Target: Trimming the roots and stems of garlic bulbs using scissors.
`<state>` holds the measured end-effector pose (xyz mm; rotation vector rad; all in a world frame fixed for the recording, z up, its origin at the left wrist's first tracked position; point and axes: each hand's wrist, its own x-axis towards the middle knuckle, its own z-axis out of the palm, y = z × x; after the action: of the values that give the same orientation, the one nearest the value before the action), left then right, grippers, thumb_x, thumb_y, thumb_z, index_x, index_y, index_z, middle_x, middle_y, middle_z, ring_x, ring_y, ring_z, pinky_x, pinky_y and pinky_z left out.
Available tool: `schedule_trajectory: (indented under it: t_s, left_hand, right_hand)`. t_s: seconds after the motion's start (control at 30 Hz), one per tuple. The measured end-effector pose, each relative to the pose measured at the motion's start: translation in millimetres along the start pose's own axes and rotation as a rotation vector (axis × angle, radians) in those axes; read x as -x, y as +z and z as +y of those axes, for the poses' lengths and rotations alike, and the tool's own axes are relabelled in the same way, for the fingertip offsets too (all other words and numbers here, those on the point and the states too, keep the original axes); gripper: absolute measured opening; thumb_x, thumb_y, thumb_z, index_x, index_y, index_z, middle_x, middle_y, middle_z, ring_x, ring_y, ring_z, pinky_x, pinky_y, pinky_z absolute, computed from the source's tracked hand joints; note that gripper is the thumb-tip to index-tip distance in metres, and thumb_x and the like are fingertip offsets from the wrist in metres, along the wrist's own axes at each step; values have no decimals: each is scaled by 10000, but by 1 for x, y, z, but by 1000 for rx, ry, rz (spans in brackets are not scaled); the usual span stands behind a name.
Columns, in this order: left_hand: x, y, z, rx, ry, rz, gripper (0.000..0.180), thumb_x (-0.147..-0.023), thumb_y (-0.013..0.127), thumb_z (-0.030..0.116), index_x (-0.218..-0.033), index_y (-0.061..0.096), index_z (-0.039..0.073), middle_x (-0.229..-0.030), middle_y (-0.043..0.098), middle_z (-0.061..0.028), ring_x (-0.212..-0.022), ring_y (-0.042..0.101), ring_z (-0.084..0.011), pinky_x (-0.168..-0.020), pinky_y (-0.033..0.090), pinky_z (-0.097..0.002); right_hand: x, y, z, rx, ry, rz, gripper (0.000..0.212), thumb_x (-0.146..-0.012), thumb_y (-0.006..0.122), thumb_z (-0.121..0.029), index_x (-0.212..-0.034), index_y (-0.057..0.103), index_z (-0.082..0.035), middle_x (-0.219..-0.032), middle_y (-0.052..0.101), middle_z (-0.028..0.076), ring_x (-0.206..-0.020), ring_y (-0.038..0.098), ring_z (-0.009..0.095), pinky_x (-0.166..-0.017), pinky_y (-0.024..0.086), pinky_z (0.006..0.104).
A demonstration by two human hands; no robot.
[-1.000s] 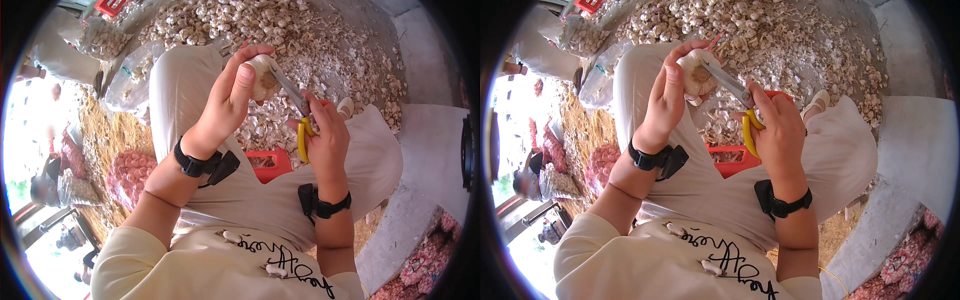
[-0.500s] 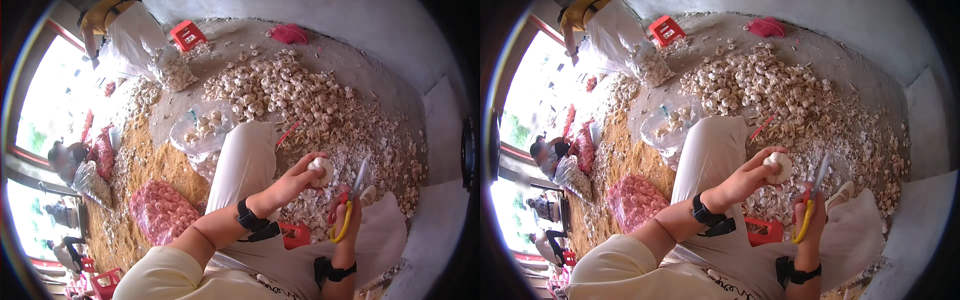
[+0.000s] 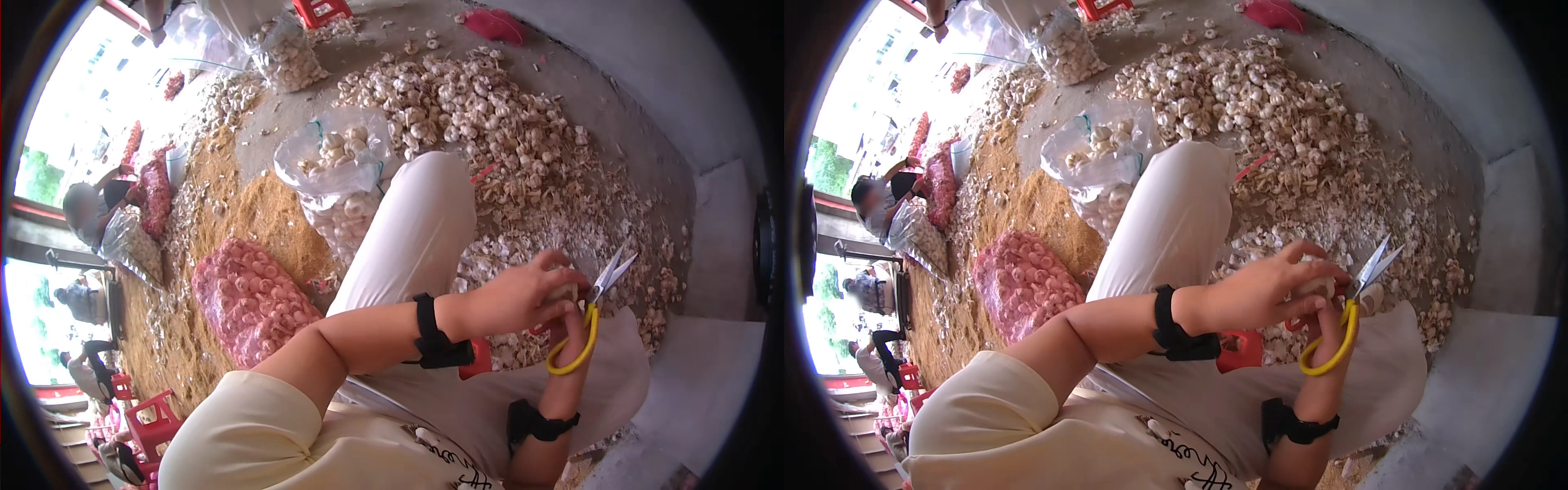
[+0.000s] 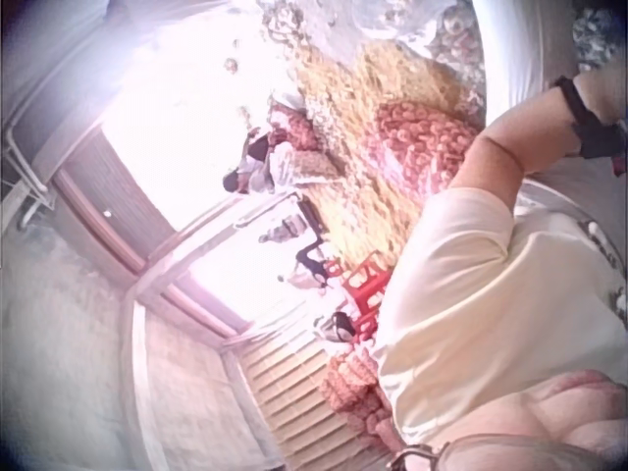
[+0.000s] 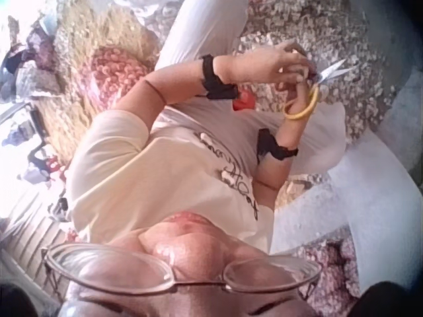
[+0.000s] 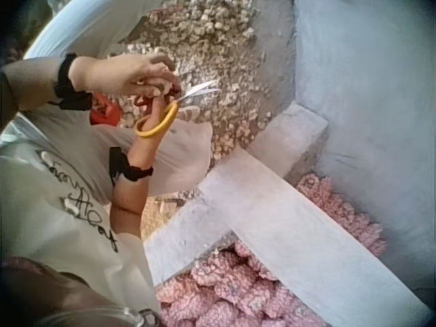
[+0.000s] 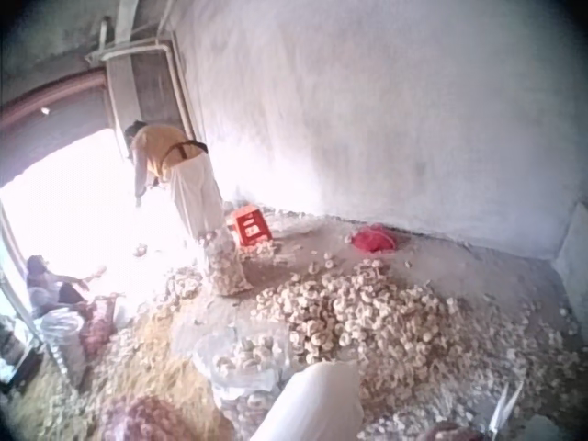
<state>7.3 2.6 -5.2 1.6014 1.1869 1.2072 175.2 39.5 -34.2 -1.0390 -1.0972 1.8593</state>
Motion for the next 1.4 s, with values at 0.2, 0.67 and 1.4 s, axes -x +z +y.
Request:
schedule_trajectory:
  t_s: [0.2,0.67,1.4]
  left_hand:
    - [1,-3,-1,-414,60,140,283,-813,663,178,-1084,608,121,-1168,566,-128,-844,646,-313,-744,531,-379]
    - [-5,4,-7,-441,52,285,184,-788,690,131,-960,644,82,-974,646,-62,-780,652,-268,-660,535,-341]
    - [-5,4,-10,-70,-66,244,246,-882,603,58,-1109,519,15,-1120,574,-110,-1016,594,-209,-841,505,-326]
  right_hand:
    - [-10,-14,19,190,-185,145,431,-856,639,-135,-1225,445,-29,-973,563,68,-702,556,106,-548,437,209]
    - [-3,16,3,484,-493,213,432,-820,678,-78,-1196,475,-10,-1023,552,66,-873,563,119,-780,471,242]
    - [-5,8,-1,545,-461,259,457,-804,702,-82,-1198,482,-5,-958,588,74,-842,591,138,-747,489,253]
